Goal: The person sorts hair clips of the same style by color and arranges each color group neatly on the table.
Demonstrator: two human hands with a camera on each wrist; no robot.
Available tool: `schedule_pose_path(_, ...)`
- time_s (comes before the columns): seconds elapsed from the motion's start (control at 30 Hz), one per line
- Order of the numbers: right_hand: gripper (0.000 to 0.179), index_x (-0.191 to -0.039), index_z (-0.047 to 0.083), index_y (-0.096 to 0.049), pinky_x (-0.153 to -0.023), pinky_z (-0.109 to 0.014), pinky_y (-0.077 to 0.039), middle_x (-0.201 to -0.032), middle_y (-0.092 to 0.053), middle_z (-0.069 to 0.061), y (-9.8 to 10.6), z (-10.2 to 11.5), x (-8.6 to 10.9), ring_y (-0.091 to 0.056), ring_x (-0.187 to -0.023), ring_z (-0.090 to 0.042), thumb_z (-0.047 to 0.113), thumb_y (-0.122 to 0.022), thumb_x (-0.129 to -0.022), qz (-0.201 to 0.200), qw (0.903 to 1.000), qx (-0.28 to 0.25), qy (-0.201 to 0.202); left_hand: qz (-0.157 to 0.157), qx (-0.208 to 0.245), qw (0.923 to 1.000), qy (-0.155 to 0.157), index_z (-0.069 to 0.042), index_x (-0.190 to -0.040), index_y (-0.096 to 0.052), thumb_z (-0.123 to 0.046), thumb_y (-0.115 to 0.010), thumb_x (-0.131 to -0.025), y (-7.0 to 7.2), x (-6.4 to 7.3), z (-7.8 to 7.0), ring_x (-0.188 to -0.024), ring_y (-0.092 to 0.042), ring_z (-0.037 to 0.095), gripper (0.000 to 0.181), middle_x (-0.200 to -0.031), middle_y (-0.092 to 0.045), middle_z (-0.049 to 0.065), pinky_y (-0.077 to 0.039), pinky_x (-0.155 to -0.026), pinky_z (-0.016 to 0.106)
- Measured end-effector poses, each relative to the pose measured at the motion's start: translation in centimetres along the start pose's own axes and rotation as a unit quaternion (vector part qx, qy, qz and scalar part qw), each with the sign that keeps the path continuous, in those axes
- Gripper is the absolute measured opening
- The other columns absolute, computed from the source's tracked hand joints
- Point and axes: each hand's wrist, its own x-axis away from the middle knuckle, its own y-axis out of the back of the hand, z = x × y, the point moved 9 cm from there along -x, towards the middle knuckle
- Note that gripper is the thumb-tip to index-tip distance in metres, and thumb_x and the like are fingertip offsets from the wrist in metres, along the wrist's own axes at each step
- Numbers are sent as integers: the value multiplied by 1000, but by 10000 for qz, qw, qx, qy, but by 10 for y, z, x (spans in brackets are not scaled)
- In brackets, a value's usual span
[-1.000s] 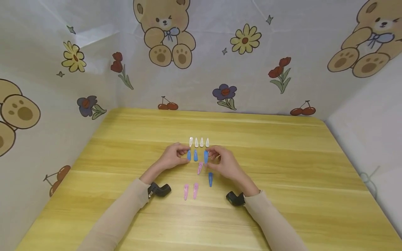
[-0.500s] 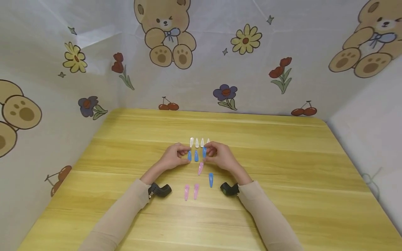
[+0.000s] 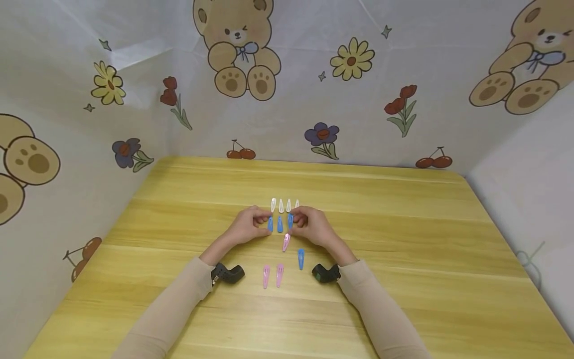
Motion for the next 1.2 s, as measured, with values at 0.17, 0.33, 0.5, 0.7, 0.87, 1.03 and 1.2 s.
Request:
schedule_pose_path(0.17,42,-116,0,-66,-69,-21,-48,-92,-64,-7,0,-1,0,-56,-77,-16,9,-82,-78,-63,9999,98,5,-2,-44,10000,19,-3,-122,-68,-8,-82,-76,0,0,-1,-79,-49,14,48,-91,-56,4,-43,-70,22)
schedule_pose_path(0.33,43,-116,-1,-66,-68,-21,-46,-91,-63,-8,0,1,0,-54,-76,-17,9,-82,-77,-64,9998,168,41,-10,-79,10000,23,-3,-121,-68,-8,-83,-76,0,0,-1,-80,-50,14,48,-91,-56,4,-43,-70,22)
schedule_pose_path(0.5,42,-116,-1,-67,-66,-22,-44,-89,-61,-9,-2,2,0,-51,-74,-16,11,-82,-78,-26,9996,281,100,-40,-27,10000,-6,-2,-120,-69,-8,-83,-75,1,1,-2,-80,-50,14,48,-91,-57,4,-44,-70,21)
schedule_pose_path(0.7,43,-117,0,-67,-65,-22,-43,-89,-61,-8,-3,2,0,-50,-73,-15,12,-82,-79,4,9994,337,98,-12,-30,10000,-9,-2,-121,-68,-8,-82,-75,0,1,-2,-81,-51,14,48,-92,-57,5,-44,-71,22)
schedule_pose_path(0.87,44,-118,-1,-67,-65,-22,-42,-88,-61,-8,-2,3,0,-50,-73,-15,12,-82,-79,3,9991,388,142,1,-29,10000,41,-2,-121,-68,-8,-82,-75,1,1,-3,-82,-51,15,48,-92,-57,5,-44,-72,22)
schedule_pose_path(1.03,45,-119,-1,-67,-65,-22,-43,-88,-60,-8,-2,4,0,-51,-73,-16,11,-82,-79,0,9992,364,144,-24,-49,10000,43,-2,-121,-68,-8,-82,-75,2,1,-4,-82,-51,14,48,-92,-57,5,-44,-72,22)
schedule_pose_path(1.2,46,-121,2,-67,-66,-22,-44,-89,-60,-6,-2,2,1,-52,-75,-15,12,-82,-78,1,9993,369,99,-13,-56,10000,5,-2,-121,-68,-8,-82,-76,1,0,-3,-81,-50,14,48,-92,-57,5,-44,-71,21)
